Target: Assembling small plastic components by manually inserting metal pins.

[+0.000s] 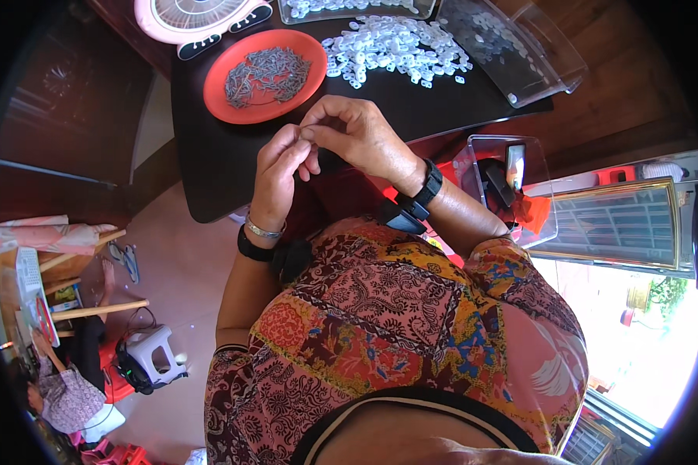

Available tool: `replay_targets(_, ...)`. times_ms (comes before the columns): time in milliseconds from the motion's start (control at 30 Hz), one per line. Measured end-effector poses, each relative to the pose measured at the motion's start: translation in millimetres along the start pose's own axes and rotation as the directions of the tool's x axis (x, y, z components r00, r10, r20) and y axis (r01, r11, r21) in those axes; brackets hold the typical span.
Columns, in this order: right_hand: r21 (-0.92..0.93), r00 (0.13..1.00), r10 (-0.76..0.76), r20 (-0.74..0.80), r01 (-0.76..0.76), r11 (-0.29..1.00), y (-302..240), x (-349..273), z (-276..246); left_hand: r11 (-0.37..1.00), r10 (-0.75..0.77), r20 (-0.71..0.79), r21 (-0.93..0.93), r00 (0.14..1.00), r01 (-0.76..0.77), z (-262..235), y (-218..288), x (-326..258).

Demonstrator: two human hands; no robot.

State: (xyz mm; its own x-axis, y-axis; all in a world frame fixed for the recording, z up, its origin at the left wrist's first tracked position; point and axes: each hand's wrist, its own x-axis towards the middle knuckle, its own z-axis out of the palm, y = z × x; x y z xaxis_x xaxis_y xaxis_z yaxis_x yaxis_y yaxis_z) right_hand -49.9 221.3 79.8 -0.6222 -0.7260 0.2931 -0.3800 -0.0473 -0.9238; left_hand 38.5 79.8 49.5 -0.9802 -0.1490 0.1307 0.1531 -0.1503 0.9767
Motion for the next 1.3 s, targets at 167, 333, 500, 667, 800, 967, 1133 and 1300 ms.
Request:
replay_targets(167, 0.137, 0.998, 0.066, 0.017, -0.068, 0.988, 3.1, -3.0, 2.4, 0.999, 0.027, 0.006, -0.026, 1.0, -0.027, -0.7, -2.6, -0.1)
replay_targets(333, 0.242, 1.0, 0.029, 0.008, -0.03, 0.97, 4.4, -11.3, 4.9, 1.0, 0.001, -0.052, -0.027, 0.999, -0.002, 2.0, 0.0, -2.7)
replay_targets(500, -0.027, 0.984, -0.158, -0.082, 0.156, 0.987, 6.5, -13.7, 5.1, 1.0, 0.01, -0.035, -0.018, 0.999, -0.011, 1.3, -1.9, -1.9)
replay_targets(667, -0.313, 0.966, -0.258, 0.016, 0.249, 0.916, -7.6, -10.8, -15.5, 0.999, 0.002, -0.034, -0.039, 0.999, -0.003, -0.3, -3.5, -0.6)
replay_targets(800, -0.681, 0.924, -0.304, -0.232, 0.069, 0.729, 15.9, -4.1, -60.6, 0.999, 0.036, -0.028, -0.038, 0.999, -0.037, 1.7, -1.7, -1.0)
replay_targets(967, -0.889, 0.921, -0.196, -0.336, -0.242, 0.388, 43.0, -3.5, -111.1, 0.999, 0.028, -0.023, -0.022, 0.999, -0.028, 1.6, -0.3, -0.7)
replay_targets(1133, -0.91, 0.93, -0.207, -0.304, -0.219, 0.351, 61.9, 4.0, -115.2, 1.0, 0.018, -0.021, -0.007, 1.0, -0.018, 1.9, -0.3, -1.4)
replay_targets(1300, -0.883, 0.92, -0.278, -0.276, -0.129, 0.451, 72.4, 12.7, -119.1, 1.0, 0.019, -0.014, 0.015, 1.0, -0.019, 0.6, -0.7, -1.4)
